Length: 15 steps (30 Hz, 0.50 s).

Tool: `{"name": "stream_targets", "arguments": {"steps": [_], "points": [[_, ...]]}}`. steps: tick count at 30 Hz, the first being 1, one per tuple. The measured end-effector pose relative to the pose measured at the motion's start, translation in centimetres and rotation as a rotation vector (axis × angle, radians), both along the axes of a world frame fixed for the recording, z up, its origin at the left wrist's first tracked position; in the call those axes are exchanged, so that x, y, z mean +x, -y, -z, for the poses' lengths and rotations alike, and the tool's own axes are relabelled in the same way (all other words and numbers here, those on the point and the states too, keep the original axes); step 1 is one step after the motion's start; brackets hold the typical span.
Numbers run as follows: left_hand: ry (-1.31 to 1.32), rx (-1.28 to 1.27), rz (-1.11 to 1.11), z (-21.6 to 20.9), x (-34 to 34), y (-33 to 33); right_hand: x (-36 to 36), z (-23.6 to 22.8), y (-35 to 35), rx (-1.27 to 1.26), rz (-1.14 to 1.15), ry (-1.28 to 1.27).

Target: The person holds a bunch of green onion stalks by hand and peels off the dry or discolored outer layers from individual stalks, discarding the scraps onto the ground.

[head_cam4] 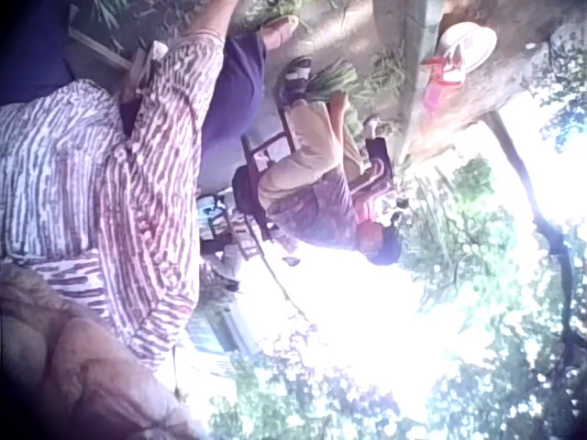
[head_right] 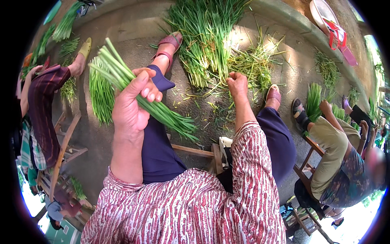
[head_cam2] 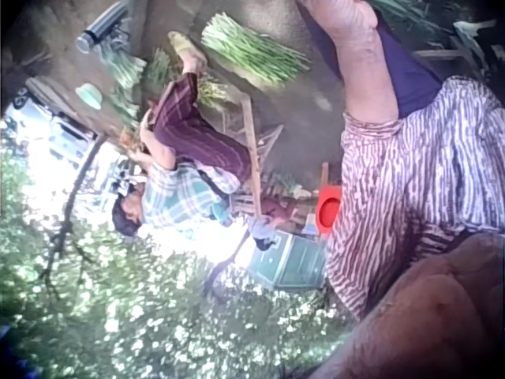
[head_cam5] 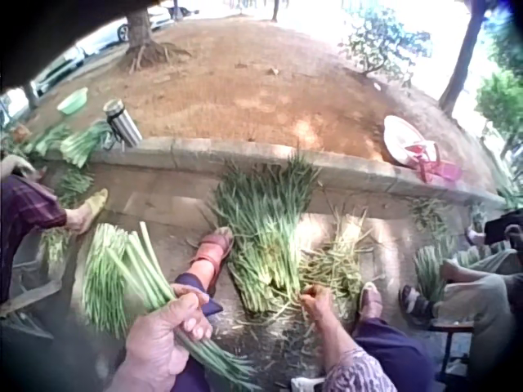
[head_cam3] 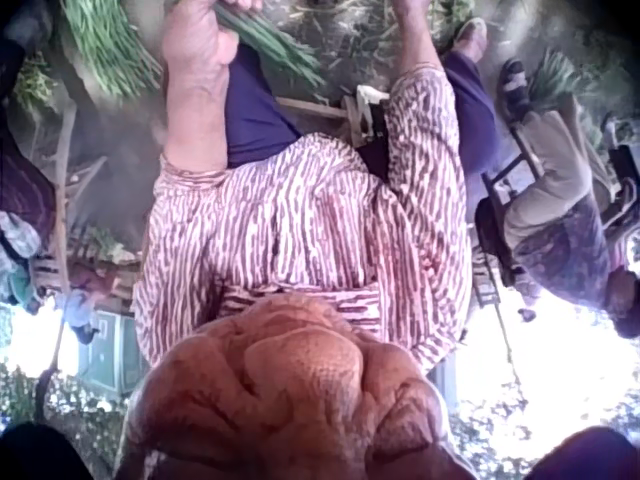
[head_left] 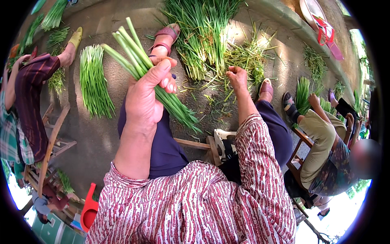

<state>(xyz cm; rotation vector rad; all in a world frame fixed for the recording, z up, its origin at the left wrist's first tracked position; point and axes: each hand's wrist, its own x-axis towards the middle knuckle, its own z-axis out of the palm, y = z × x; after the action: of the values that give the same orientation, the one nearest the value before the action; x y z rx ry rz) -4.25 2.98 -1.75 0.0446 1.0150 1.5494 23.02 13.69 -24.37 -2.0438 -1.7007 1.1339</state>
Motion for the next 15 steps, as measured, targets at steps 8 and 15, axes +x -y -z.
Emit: {"name": "stream_targets", "arguments": {"steps": [8, 15], "points": [[0.024, 0.043, 0.077, -0.6, 0.0, 0.5, -0.5, 0.3, -0.4, -0.176, -0.202, 0.273], [-0.028, -0.005, 0.089, -2.4, 0.0, 0.6, -1.9, 5.6, -1.0, -0.158, -0.391, 0.399]]}}
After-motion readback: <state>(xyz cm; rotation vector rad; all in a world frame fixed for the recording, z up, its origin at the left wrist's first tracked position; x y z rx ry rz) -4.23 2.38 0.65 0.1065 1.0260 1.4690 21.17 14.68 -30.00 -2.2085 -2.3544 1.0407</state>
